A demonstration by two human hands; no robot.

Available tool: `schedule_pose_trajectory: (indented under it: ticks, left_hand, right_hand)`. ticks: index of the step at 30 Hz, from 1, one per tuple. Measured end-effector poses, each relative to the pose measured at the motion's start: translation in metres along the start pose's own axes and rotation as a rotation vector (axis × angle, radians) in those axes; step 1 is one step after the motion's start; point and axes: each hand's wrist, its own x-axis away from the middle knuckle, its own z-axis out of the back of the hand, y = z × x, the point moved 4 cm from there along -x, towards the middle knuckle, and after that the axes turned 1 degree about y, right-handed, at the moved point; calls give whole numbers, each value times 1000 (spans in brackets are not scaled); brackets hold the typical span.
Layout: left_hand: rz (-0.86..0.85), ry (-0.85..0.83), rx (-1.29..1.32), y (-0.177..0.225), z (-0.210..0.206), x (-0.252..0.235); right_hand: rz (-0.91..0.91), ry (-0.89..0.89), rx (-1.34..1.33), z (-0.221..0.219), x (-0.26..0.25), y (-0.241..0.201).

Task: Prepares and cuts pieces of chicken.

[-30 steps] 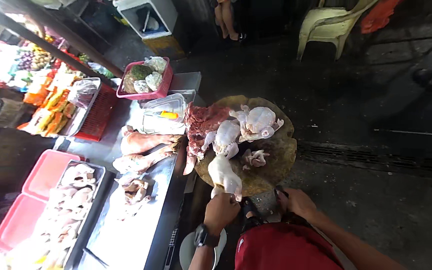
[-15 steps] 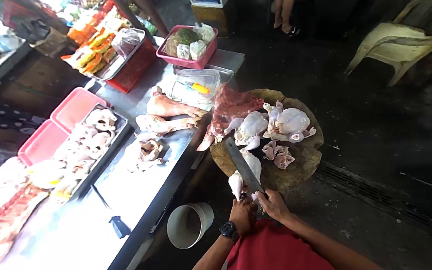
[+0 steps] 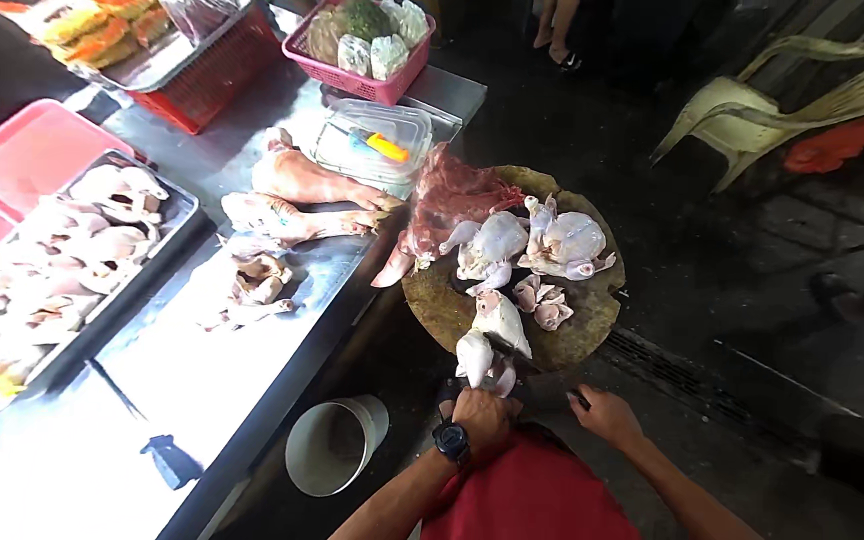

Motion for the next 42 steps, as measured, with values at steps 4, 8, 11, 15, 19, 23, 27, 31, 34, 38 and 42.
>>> schedule_pose_trajectory:
  ticks: [4, 8, 11, 15, 19, 23, 27, 31, 34, 38, 42]
  left_hand:
    - [14, -128, -73, 14, -9, -3]
    - [77, -210, -118, 28, -14, -10]
    - [97, -232, -128, 31, -20, -14]
    - [108, -249, -140, 37, -18, -13]
    - [138, -215, -121, 35, -22, -16]
    - [129, -248, -113, 33, -14, -6]
    - [63, -193, -42, 12, -20, 13]
    - [108, 143, 329, -25, -30, 24]
    - [324, 598, 719, -41, 5, 13]
    - [199, 644, 809, -34, 34, -9]
    - [140, 577, 658, -29, 20, -14]
  right_hand:
    - [-80, -117, -41, 14, 27, 32]
    - [-22, -55, -197, 22, 50, 27]
    - [115, 141, -304, 37, 51, -23]
    - [444, 549, -477, 86, 45, -125]
    - [793, 870, -577, 106, 41, -181]
    - [271, 361, -179, 34, 8, -126]
    - [-114, -93, -50, 6, 7, -76]
    - [-111, -79, -104, 10, 15, -54]
    - [-110, 66, -186, 23, 6, -45]
    - [-143, 273, -397, 47, -3, -42]
    - [-97, 298, -485, 61, 8, -48]
